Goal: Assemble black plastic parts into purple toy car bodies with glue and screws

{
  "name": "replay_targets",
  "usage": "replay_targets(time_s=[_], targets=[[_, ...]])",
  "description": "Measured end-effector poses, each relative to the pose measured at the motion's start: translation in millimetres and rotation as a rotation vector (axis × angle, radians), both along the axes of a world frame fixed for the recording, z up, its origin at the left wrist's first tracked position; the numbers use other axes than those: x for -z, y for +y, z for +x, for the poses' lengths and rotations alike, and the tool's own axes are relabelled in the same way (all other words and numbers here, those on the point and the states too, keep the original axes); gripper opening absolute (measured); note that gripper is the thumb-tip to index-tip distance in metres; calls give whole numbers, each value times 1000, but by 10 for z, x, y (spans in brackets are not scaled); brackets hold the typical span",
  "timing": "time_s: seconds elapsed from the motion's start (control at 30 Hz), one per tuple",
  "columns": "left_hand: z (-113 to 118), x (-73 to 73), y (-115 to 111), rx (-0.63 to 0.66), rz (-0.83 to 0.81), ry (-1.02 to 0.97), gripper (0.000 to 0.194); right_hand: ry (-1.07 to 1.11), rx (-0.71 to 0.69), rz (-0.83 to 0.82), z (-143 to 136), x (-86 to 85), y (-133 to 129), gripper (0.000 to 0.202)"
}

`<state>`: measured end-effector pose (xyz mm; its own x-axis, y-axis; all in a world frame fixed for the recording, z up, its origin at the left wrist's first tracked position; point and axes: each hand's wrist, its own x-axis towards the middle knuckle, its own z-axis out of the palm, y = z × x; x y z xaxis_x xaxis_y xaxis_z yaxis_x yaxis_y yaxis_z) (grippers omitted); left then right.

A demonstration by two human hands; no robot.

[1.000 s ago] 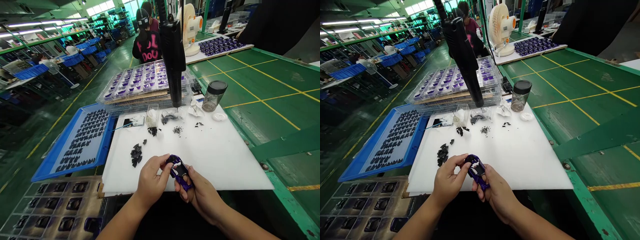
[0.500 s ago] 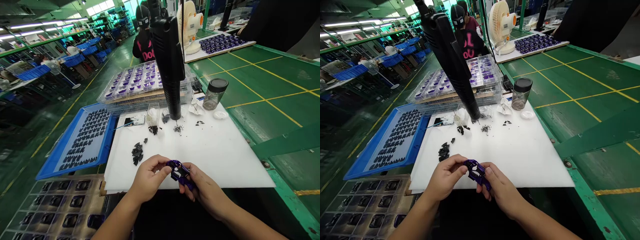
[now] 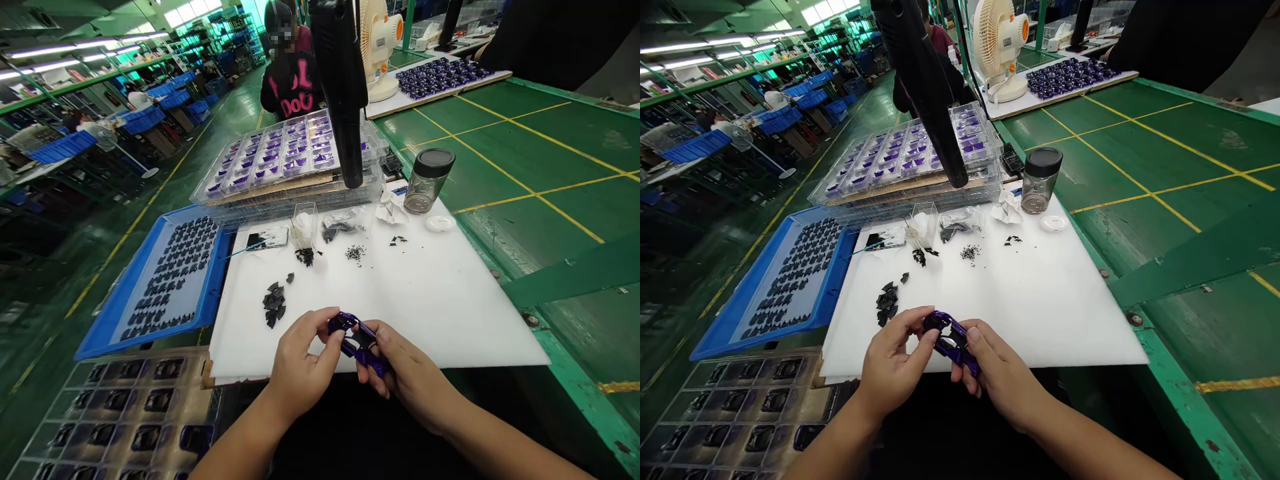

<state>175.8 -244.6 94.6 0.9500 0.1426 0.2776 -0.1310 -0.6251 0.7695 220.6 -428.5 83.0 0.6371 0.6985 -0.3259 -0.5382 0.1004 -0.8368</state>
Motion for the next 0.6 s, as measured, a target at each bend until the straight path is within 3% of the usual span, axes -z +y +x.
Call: replay_targets(time_s=[0.07, 0.2, 0.37, 0.6], targets=[[-3, -18, 3, -15, -102, 88, 33, 9, -5, 7, 7, -1, -3, 46], [34, -65, 65, 17, -476, 347, 34, 92, 0, 34, 9, 0, -5, 45], [126, -52, 129, 46, -873, 518, 30, 249, -33, 131, -4, 2, 3, 46], [157, -38, 95, 13, -972, 629, 32, 334, -71, 198, -1, -5, 5, 43]])
